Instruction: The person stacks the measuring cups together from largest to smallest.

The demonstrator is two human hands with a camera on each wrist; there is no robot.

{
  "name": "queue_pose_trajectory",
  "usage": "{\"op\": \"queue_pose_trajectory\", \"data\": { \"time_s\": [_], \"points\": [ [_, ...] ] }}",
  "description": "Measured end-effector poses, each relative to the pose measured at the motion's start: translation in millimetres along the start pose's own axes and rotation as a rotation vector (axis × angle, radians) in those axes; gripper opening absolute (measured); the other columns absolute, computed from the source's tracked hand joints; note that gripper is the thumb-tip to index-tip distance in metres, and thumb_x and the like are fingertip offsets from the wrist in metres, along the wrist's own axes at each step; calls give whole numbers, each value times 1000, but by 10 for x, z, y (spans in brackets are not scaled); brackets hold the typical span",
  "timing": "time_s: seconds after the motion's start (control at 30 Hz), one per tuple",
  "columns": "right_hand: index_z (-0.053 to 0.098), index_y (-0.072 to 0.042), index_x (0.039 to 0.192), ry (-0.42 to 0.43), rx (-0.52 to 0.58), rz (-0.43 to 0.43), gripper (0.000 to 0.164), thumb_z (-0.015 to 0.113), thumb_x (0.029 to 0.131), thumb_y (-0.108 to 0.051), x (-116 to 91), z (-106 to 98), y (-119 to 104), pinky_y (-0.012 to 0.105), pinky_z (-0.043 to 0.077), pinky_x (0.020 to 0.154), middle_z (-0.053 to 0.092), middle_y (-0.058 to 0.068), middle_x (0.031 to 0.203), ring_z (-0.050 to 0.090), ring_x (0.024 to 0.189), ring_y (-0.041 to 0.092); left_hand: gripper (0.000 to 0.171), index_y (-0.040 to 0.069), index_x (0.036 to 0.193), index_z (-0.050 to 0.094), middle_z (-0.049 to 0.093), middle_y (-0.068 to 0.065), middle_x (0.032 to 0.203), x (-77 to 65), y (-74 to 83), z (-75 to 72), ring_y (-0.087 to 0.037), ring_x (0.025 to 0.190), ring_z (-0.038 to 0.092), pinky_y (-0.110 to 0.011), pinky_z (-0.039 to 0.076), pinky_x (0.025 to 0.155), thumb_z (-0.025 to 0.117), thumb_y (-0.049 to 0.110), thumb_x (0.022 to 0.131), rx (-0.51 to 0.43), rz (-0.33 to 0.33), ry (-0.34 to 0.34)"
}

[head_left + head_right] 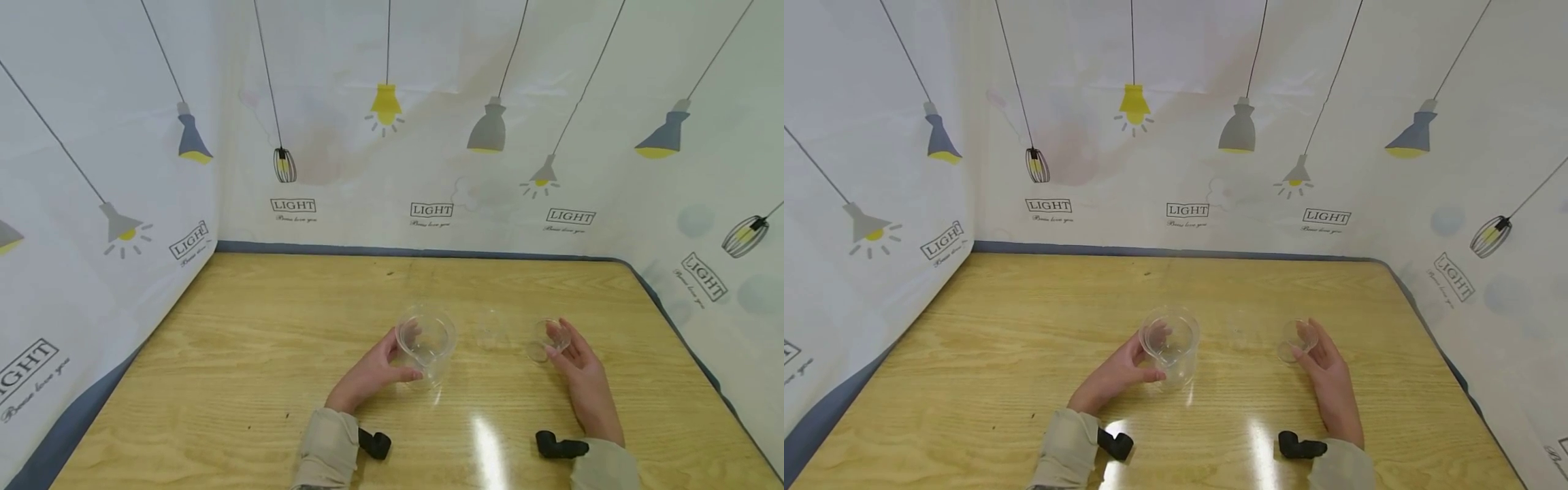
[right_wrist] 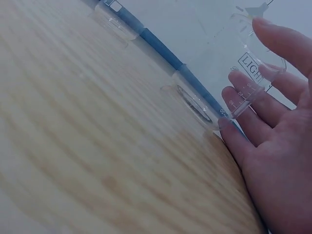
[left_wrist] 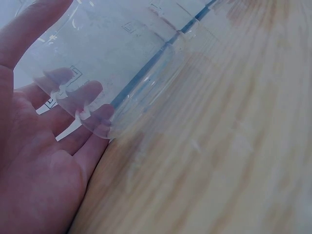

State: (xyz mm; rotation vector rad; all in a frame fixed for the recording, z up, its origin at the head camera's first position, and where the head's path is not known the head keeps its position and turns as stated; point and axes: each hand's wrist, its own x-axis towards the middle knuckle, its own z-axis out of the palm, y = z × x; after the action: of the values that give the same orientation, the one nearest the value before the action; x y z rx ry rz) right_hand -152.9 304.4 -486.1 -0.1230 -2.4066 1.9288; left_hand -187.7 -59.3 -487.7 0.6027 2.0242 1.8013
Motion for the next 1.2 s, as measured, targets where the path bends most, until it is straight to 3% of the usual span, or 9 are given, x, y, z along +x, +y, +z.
{"op": "queue_pose_trajectory", "data": {
  "time_s": [0.5, 0.7, 1.0, 1.2],
  "points": [
    [24, -33, 140, 61, -62, -1, 64, 58, 86, -34, 17, 66, -15, 5, 33, 79, 36, 2, 138, 31, 125, 16, 83, 44, 136, 24, 34, 16, 137, -6, 13, 0, -7, 126, 29, -39, 24, 102, 74, 26, 73, 20, -9, 10],
    [24, -24, 141, 71, -14, -7, 66, 59, 85, -31, 2, 80, -16, 7, 33, 82, 36, 5, 137, 30, 126, 19, 82, 44, 136, 24, 34, 16, 137, -5, 5, -6, -6, 126, 30, -39, 26, 101, 74, 27, 73, 20, -14, 7],
    [23, -20, 140, 58, -26, -51, 65, 59, 86, -26, 8, 104, -2, 12, 28, 90, 33, 9, 138, 28, 126, 15, 84, 41, 137, 26, 35, 15, 138, -10, -14, -5, -8, 126, 30, -39, 25, 101, 76, 33, 70, -9, -28, 9],
    [25, -21, 139, 77, -18, -43, 65, 61, 85, -25, 34, 125, -4, 10, 29, 88, 34, 7, 137, 30, 124, 13, 83, 40, 137, 26, 35, 16, 137, -19, 1, -4, -8, 126, 29, -39, 25, 101, 75, 31, 71, 0, -24, 9]
  ]
}}
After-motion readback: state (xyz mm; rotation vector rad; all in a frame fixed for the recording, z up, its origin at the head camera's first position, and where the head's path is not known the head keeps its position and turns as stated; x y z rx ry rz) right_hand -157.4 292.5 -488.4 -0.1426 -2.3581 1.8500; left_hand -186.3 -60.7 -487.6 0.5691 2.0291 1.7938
